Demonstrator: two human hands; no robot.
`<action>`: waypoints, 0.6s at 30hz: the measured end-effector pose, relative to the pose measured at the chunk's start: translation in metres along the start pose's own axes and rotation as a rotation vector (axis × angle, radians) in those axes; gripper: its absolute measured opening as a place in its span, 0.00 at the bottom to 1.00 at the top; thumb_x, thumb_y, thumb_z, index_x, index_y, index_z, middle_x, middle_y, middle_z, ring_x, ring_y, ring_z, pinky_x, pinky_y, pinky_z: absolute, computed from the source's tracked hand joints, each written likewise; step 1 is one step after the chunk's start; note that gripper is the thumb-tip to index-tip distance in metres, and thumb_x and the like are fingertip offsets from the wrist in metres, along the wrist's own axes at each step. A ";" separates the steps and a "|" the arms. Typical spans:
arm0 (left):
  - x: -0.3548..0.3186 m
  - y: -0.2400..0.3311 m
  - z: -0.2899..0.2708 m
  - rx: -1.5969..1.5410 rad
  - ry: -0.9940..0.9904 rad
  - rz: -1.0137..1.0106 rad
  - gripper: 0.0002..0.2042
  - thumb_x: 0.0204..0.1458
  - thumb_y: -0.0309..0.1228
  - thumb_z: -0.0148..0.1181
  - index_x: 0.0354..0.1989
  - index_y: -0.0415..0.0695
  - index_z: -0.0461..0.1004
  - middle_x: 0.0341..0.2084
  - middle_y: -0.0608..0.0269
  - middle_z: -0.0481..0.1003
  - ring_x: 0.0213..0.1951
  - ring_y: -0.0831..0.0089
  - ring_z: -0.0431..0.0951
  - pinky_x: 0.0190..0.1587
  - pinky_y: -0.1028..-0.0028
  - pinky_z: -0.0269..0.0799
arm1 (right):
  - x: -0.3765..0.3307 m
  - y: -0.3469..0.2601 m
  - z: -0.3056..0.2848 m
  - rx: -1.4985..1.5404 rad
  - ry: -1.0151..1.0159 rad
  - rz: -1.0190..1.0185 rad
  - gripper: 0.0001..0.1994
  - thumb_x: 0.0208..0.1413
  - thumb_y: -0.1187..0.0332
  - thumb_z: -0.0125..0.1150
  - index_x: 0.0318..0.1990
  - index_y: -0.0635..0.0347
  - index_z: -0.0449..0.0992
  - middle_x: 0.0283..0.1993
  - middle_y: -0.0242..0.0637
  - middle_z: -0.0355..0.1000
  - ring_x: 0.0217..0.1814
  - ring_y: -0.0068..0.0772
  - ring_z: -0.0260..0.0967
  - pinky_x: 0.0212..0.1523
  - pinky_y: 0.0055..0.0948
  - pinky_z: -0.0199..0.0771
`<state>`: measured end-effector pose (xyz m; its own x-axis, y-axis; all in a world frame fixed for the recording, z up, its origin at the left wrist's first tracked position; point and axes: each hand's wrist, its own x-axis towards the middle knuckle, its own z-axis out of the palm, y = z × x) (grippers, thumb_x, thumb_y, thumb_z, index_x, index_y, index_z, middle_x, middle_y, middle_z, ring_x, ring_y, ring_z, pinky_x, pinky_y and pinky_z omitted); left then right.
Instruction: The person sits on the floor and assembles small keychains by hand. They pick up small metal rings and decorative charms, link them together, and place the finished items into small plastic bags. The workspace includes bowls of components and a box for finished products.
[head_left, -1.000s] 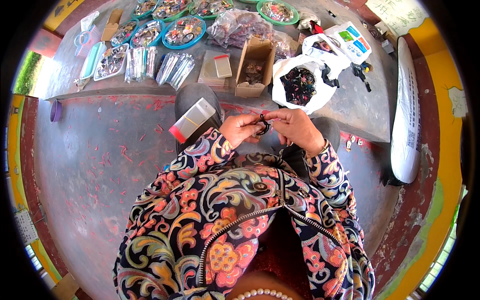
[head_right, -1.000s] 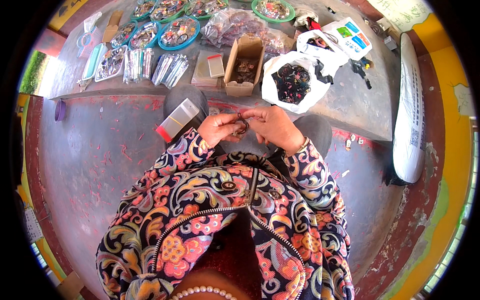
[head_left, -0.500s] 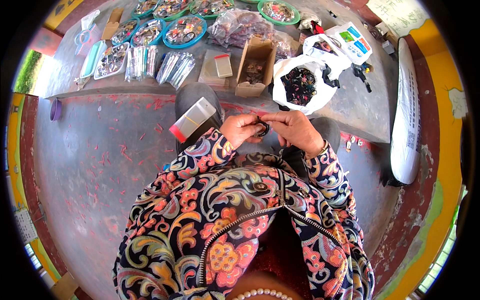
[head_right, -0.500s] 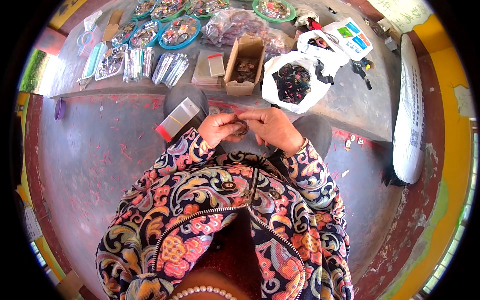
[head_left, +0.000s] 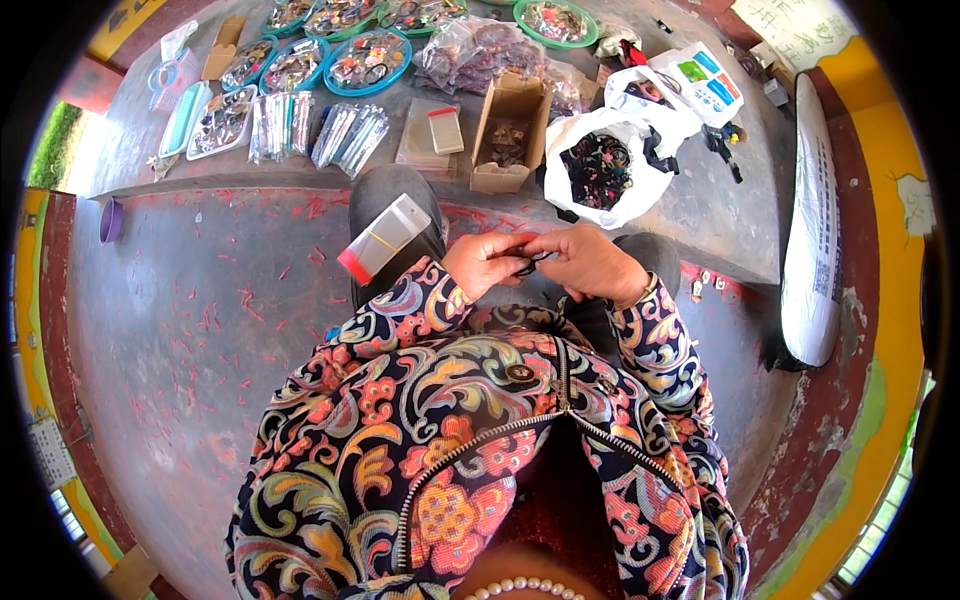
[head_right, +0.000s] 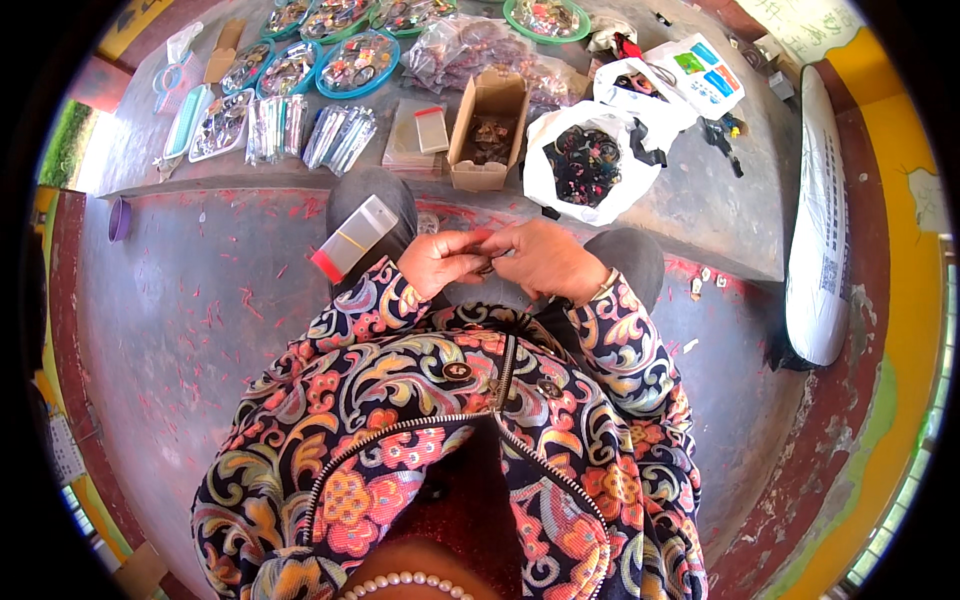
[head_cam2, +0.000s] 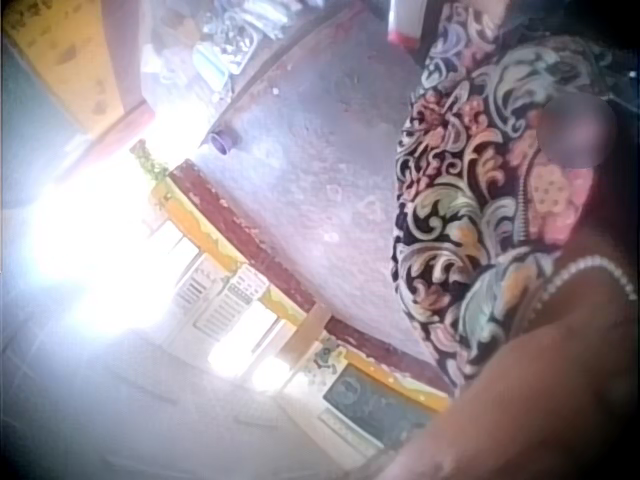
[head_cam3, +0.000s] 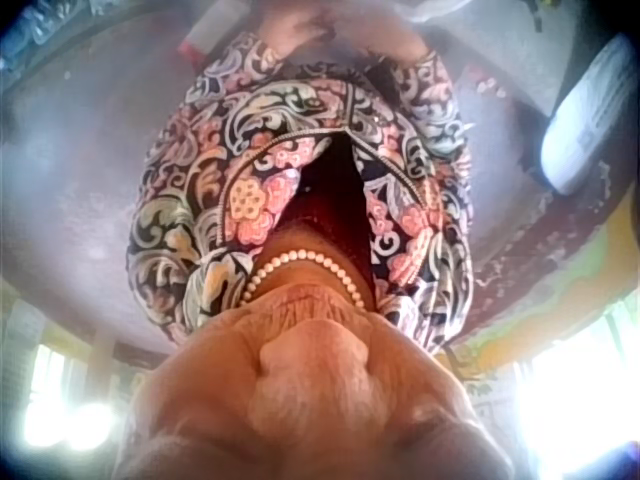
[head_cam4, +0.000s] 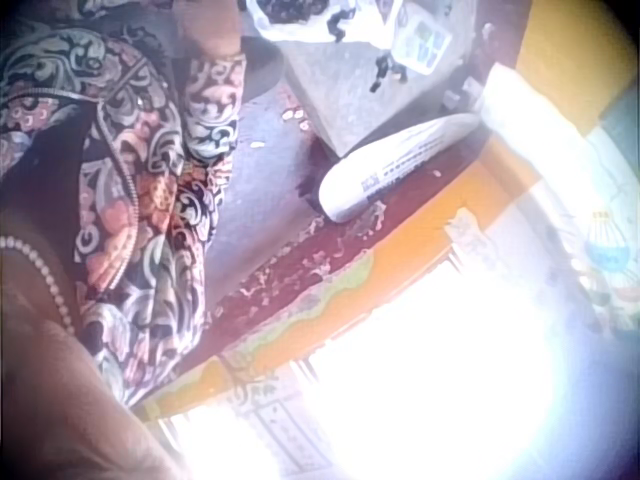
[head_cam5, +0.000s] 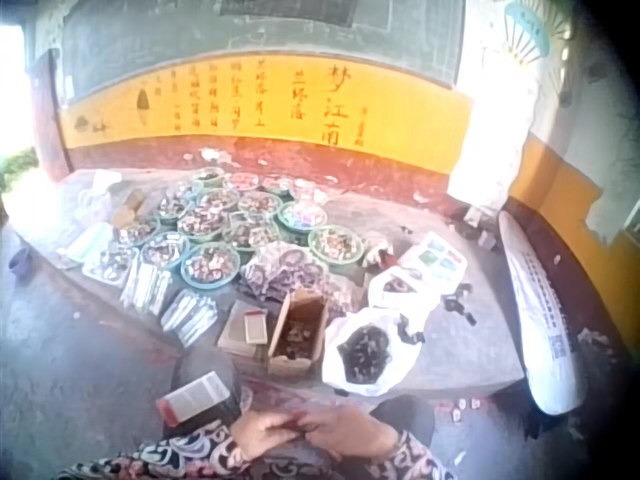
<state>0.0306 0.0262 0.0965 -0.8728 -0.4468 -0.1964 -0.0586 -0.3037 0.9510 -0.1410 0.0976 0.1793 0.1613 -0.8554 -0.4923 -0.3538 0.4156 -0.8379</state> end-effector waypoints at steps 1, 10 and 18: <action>0.000 0.002 0.000 0.031 -0.010 -0.003 0.16 0.51 0.22 0.48 0.50 0.38 0.63 0.39 0.59 0.71 0.40 0.76 0.71 0.41 0.77 0.71 | 0.001 0.003 0.001 -0.049 -0.008 -0.025 0.11 0.46 0.71 0.48 0.37 0.64 0.72 0.14 0.28 0.63 0.10 0.15 0.59 0.11 0.16 0.55; 0.002 0.006 0.002 0.118 0.113 -0.006 0.13 0.52 0.22 0.46 0.47 0.37 0.66 0.35 0.60 0.73 0.37 0.77 0.73 0.38 0.79 0.71 | 0.007 0.006 0.008 -0.032 0.056 -0.006 0.13 0.48 0.70 0.46 0.41 0.61 0.72 0.13 0.26 0.62 0.11 0.14 0.58 0.12 0.15 0.57; 0.003 0.008 -0.002 -0.145 0.267 -0.091 0.12 0.54 0.24 0.44 0.46 0.40 0.68 0.36 0.62 0.72 0.37 0.76 0.72 0.38 0.76 0.72 | 0.001 0.003 0.007 0.155 0.496 -0.122 0.11 0.48 0.73 0.49 0.40 0.61 0.73 0.16 0.27 0.65 0.15 0.14 0.60 0.16 0.15 0.60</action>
<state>0.0287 0.0210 0.1032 -0.7083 -0.6113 -0.3532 -0.0442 -0.4609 0.8863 -0.1351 0.1004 0.1749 -0.2749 -0.9285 -0.2498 -0.2138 0.3123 -0.9256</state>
